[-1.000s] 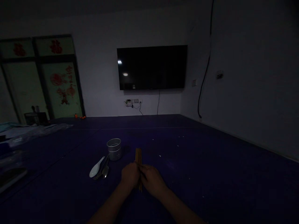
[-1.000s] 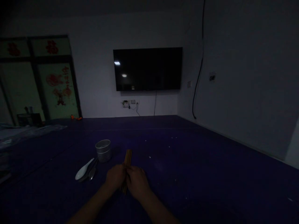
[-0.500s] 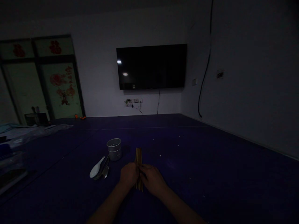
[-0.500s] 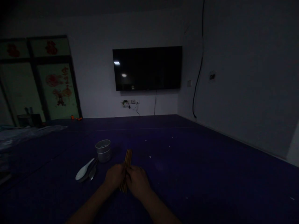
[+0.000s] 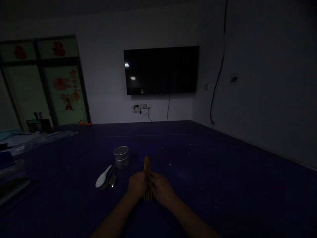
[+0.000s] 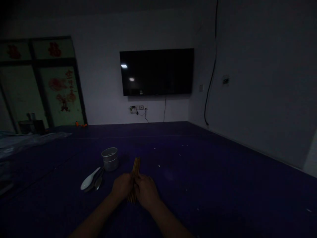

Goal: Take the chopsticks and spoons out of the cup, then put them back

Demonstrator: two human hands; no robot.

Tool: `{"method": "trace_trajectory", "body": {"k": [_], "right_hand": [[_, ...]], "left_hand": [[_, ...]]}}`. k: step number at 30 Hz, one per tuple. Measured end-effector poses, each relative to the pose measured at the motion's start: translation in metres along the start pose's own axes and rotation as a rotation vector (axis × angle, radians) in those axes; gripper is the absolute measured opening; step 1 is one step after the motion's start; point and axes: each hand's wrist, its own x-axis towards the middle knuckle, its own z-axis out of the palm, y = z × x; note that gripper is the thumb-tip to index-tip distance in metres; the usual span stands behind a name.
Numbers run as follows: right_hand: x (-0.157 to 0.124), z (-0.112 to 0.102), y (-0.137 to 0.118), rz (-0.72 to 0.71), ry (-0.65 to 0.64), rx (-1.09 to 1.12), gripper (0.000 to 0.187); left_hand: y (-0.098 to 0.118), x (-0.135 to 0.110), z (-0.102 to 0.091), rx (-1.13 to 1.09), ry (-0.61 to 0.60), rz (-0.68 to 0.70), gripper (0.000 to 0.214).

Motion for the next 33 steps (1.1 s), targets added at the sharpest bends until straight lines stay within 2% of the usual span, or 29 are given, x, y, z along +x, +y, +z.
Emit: {"method": "trace_trajectory", "body": {"k": [8,14,23,33], "right_hand": [[0.0044,0.006,0.007,0.036,-0.012,-0.023,0.042],[0.0044,0.0053,0.0068,0.006,-0.016,-0.026,0.046],[0.0023,0.0056,0.004,0.096,0.016,-0.049,0.043],[0.0026,0.0089,0.0087,0.037,0.018,-0.018,0.041]], "left_hand": [[0.0001,0.0005,0.0024,-0.006,0.011,0.01,0.035],[0.0003,0.0011,0.0025,-0.011,0.006,-0.01,0.036],[-0.0001,0.0011,0.001,-0.038,0.022,-0.078,0.041],[-0.0017,0.0024,0.0029,-0.055,0.034,-0.045,0.039]]}}
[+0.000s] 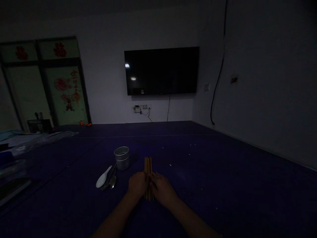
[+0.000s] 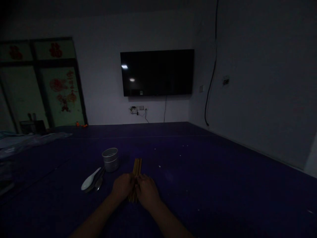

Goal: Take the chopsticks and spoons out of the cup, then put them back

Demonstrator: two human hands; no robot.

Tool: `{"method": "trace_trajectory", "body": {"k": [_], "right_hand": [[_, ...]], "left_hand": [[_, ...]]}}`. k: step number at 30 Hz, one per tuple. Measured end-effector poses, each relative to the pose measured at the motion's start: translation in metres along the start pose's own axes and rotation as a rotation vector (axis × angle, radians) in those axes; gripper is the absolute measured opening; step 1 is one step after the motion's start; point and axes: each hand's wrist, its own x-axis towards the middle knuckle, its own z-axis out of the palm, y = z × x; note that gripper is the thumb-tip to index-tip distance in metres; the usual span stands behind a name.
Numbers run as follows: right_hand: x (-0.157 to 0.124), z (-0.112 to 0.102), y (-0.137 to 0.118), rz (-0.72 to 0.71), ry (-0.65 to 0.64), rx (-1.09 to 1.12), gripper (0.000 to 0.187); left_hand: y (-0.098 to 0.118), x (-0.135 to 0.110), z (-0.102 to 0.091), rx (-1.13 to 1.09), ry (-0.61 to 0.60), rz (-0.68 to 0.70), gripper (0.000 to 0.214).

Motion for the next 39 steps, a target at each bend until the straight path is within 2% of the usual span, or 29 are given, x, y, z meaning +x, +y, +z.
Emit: {"method": "trace_trajectory", "body": {"k": [17,24,39], "right_hand": [[-0.001,-0.004,-0.005,0.014,0.016,-0.014,0.039],[-0.003,-0.008,-0.01,0.087,0.034,-0.018,0.032],[-0.002,-0.009,-0.011,0.063,0.007,-0.048,0.032]], "left_hand": [[0.002,0.001,0.0,-0.051,0.037,-0.07,0.037],[0.0,0.001,0.001,-0.036,0.043,-0.046,0.038],[0.003,0.002,0.002,-0.032,0.055,-0.085,0.041]]}}
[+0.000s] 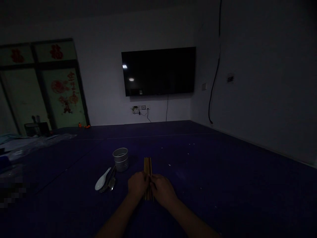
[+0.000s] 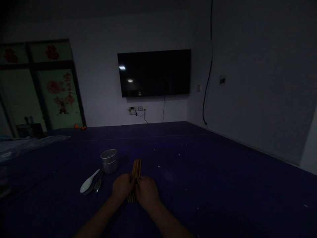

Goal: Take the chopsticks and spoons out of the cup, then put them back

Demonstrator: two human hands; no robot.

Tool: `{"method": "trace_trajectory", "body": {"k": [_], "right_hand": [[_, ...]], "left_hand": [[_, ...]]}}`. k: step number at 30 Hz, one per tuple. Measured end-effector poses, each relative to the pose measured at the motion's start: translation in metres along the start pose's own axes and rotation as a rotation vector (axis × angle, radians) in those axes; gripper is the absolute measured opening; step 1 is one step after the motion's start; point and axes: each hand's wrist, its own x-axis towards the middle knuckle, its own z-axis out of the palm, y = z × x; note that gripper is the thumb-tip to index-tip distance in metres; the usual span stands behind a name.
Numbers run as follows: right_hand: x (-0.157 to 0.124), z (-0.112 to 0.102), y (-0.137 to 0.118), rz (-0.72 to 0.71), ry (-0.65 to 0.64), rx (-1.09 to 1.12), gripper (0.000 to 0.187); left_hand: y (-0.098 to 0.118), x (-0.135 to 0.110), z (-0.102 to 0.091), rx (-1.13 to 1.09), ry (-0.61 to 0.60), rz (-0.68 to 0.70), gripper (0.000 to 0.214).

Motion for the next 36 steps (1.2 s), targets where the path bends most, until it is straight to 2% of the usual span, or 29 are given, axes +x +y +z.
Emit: {"method": "trace_trajectory", "body": {"k": [9,15,27,36], "right_hand": [[0.0004,0.0015,0.0017,-0.007,0.003,-0.011,0.033],[-0.0002,0.0016,0.0024,-0.018,0.013,0.008,0.036],[-0.0006,-0.0037,0.0008,-0.023,-0.059,-0.025,0.039],[-0.0033,-0.0076,-0.0059,0.02,-0.009,-0.012,0.039]], "left_hand": [[0.0009,0.0014,0.001,-0.025,-0.01,-0.021,0.043],[-0.0018,0.001,0.0018,-0.013,-0.01,0.015,0.039],[-0.0021,-0.0002,-0.0008,-0.001,-0.035,0.021,0.035],[-0.0016,-0.0021,-0.0016,0.007,-0.032,0.038,0.037]]}}
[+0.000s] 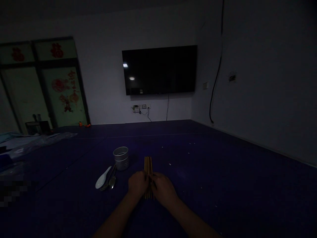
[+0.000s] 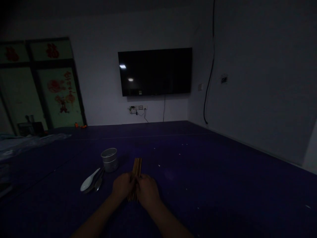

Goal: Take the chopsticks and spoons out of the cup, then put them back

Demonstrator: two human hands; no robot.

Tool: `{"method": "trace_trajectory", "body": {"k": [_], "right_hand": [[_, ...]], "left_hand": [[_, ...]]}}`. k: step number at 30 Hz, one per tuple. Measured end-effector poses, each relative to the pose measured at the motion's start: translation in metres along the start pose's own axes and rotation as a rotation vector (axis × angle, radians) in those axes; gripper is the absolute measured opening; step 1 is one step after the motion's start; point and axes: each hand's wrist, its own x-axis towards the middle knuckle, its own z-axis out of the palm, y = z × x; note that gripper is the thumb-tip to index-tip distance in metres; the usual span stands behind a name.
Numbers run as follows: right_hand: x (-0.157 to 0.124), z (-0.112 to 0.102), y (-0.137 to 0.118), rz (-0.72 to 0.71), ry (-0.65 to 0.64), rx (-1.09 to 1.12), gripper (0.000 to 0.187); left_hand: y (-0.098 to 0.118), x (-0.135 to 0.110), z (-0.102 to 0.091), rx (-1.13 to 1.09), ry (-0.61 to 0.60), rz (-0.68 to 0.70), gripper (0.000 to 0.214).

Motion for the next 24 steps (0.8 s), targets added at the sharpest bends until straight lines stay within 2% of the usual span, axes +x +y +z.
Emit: {"method": "trace_trajectory", "body": {"k": [14,24], "right_hand": [[-0.003,-0.005,-0.007,0.05,0.012,-0.174,0.038],[-0.005,-0.01,-0.012,0.046,-0.064,-0.219,0.048]], "left_hand": [[-0.001,0.0,0.002,0.008,0.016,0.036,0.039],[0.0,0.0,0.001,0.013,-0.005,0.041,0.037]]}}
